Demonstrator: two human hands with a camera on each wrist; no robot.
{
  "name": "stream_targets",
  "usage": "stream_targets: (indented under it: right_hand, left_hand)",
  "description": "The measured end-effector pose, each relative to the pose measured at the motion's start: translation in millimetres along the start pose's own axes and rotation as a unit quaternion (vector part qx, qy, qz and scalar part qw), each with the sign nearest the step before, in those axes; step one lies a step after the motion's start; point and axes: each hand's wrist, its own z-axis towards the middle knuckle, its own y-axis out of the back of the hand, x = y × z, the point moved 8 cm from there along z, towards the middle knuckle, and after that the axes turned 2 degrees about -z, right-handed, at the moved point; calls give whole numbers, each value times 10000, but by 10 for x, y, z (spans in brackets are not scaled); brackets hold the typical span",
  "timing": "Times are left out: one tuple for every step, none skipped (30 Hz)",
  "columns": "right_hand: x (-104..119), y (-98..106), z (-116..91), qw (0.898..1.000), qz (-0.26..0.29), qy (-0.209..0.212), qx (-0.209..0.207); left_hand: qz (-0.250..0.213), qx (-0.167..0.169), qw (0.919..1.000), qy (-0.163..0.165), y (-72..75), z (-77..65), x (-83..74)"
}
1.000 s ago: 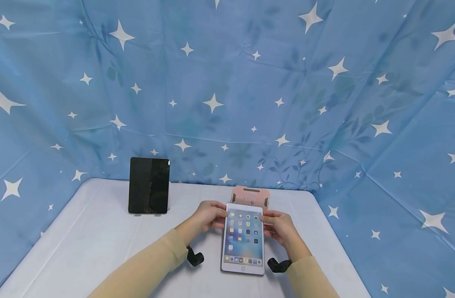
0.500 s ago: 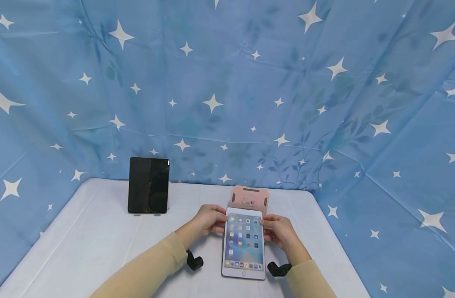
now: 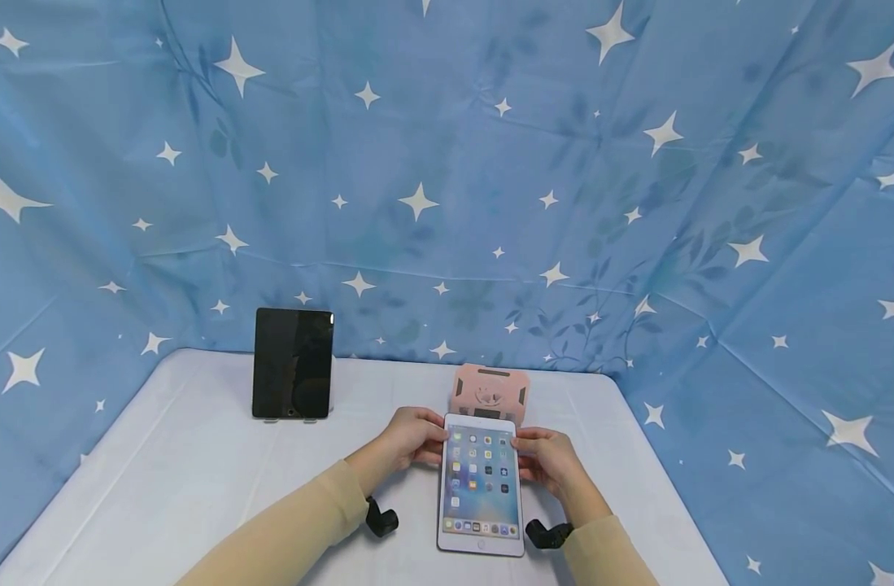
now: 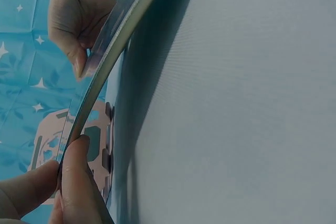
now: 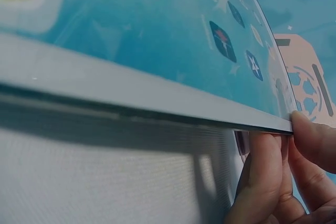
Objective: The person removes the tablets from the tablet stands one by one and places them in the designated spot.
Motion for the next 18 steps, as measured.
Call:
stream_targets:
  right_hand:
    - [-6,3,1,10000,-12,-3,2]
    - [-12,5,0,10000,-23,-12,9]
    - [-20,7,1,10000,-22,-28,20]
    - [-26,6,3,10000,-23,-43,31]
    - [-33,5,3,10000,-23,-63,40]
    - [-38,4,2,10000,-26,-82,43]
    - [-46,5,1,9999,-32,-101,38]
    - [-52,4,0,9999,-37,-112,42]
    - [-54,1,-2,9999,-40,-111,54]
    - [-55,-1,-4,9999,-43,-104,61]
    - [-56,-3,-7,9999,-41,-103,68]
    - [-58,-5,-11,9999,-37,-102,71]
    - [-58,-6,-16,9999,-37,-103,81]
    - [-60,-7,-20,9999,-35,-109,85]
    - [-59,-7,-25,9999,-31,-113,90]
    - [-61,-5,-30,9999,-31,-131,85]
    - [-62,-3,-34,9998,-42,-148,81]
    - [-62,-1,-40,9998,-38,-171,75]
  left_hand:
    - [26,-12,10000,4,1,-2,7]
    - [49,-23,10000,10,2,-5,13]
    - [76,-29,10000,17,2,-7,21]
    - [102,-41,9999,23,4,-12,27]
    - [126,-47,9999,28,6,-14,35]
    - [147,-44,9999,35,5,-19,40]
    - [161,-43,9999,34,4,-26,43]
    - [168,-37,9998,33,3,-32,46]
    - [171,-30,9998,30,1,-39,47]
    - [184,-31,9998,18,0,-46,48]
    - [194,-25,9998,10,-2,-53,47]
    - [210,-18,9998,0,-4,-61,45]
    - [221,-12,9998,-9,-5,-67,45]
    - [239,-6,9997,-18,-5,-70,45]
    - [248,1,9997,-20,-5,-73,47]
    - [259,9,9997,-21,-5,-76,48]
    - [257,24,9997,-14,-5,-79,51]
    - [262,29,9996,-17,-5,-80,52]
